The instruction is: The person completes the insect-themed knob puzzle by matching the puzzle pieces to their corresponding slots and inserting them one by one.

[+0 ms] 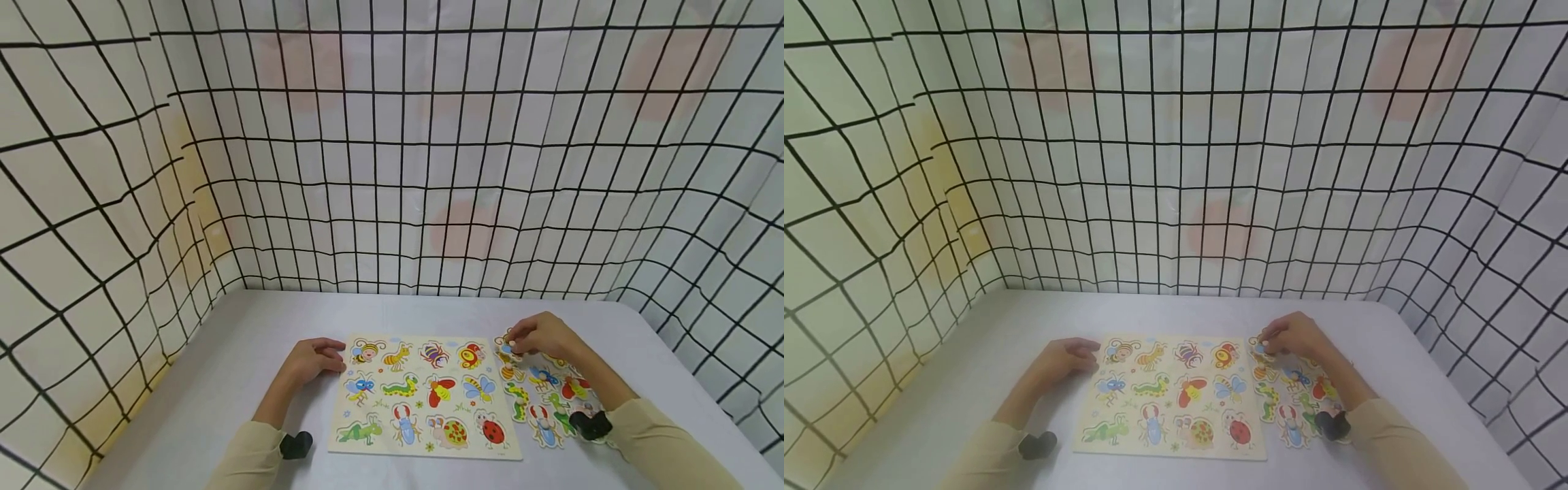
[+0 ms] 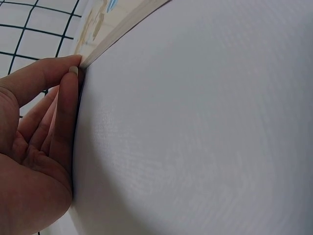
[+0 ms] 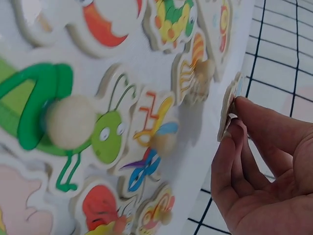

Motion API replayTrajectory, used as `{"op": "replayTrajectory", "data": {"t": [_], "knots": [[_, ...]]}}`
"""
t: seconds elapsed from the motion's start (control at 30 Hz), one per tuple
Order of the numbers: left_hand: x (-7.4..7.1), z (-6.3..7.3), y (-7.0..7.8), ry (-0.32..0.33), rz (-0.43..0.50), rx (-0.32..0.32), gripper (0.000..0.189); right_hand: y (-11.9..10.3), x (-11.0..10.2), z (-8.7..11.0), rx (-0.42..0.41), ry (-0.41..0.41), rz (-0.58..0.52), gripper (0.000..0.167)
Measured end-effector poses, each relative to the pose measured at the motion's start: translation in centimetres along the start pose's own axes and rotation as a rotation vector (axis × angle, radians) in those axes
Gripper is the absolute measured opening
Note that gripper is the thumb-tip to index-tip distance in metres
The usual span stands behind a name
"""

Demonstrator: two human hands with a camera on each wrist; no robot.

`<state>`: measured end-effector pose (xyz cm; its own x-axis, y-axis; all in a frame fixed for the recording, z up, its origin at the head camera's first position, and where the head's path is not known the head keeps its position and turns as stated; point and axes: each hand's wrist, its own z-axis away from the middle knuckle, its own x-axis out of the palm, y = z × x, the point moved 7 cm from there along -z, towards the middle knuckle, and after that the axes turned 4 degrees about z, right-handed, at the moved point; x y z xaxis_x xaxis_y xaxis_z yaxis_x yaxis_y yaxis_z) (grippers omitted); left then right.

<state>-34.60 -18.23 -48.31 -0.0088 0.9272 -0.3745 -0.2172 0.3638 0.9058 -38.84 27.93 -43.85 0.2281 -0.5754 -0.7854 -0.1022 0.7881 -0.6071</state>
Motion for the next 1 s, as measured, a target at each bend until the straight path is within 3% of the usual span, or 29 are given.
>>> {"op": "replayTrajectory", "data": {"t": [0.67,1.0], "knots": [[-0.1,-0.2,-0.2,0.008,0.025,-0.039,0.038,-4.6,1.6,-0.8,-0.116,-0.004,-0.002,0.012],[-0.1,-0.2,-0.3,0.005,0.048,-0.042,0.038,-6.5,3.0,-1.6,-0.123,-0.007,-0.024,0.011]]}}
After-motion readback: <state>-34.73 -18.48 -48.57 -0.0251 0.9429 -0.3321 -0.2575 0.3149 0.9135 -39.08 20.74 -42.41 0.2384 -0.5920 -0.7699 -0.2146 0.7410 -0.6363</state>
